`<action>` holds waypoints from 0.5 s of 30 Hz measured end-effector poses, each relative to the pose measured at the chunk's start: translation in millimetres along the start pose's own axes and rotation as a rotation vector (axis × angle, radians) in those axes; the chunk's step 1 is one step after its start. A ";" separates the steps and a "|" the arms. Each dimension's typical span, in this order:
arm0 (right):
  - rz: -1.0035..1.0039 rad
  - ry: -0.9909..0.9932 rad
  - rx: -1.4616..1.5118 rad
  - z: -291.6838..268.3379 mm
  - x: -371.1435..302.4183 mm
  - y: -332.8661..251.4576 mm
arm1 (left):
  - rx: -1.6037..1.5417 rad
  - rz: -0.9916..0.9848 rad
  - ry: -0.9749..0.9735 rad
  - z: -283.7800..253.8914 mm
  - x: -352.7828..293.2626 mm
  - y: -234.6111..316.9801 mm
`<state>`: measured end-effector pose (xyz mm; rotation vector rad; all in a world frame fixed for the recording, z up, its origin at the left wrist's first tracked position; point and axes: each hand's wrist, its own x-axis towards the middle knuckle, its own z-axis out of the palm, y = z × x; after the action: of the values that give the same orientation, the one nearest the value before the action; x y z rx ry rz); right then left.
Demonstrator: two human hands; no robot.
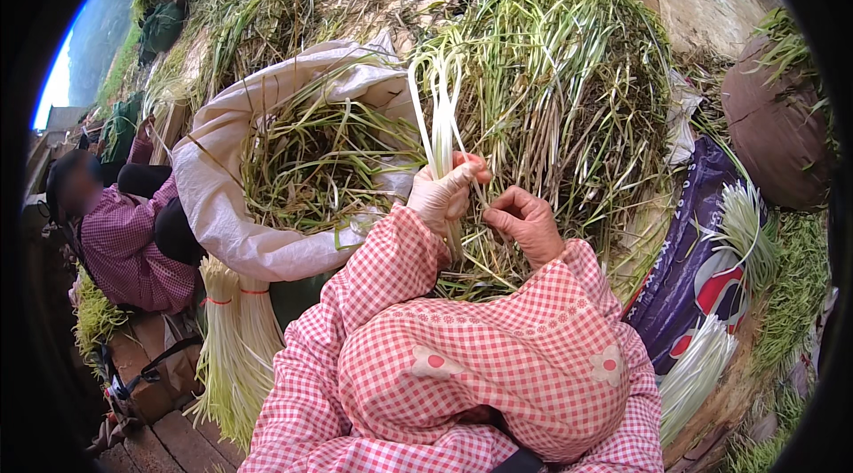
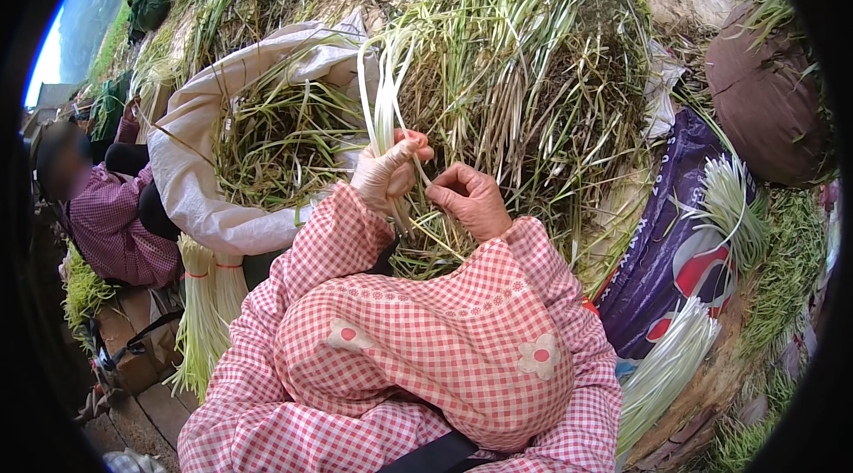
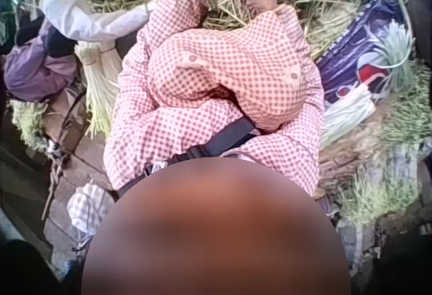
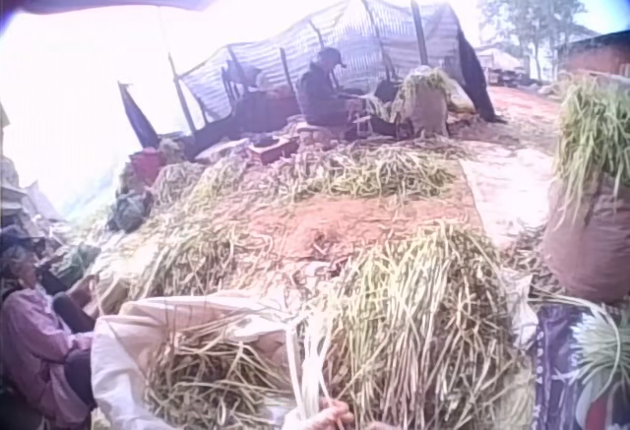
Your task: The person sits on the ground and repeatedly gathers handfuls of long green grass, aligns them, and ties them into bundles using thin strips. The bundles are placed into a white sack or onto a pile nearby.
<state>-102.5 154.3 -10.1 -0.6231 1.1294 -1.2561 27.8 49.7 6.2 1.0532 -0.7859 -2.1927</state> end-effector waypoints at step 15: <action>-0.106 -0.040 -0.164 -1.1 -2.7 -5.1 | -0.141 0.074 -0.072 3.4 0.9 -4.3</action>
<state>-105.4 155.7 -5.2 -0.8368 1.1865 -1.2428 23.5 52.8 4.4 0.8675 -0.6790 -2.1980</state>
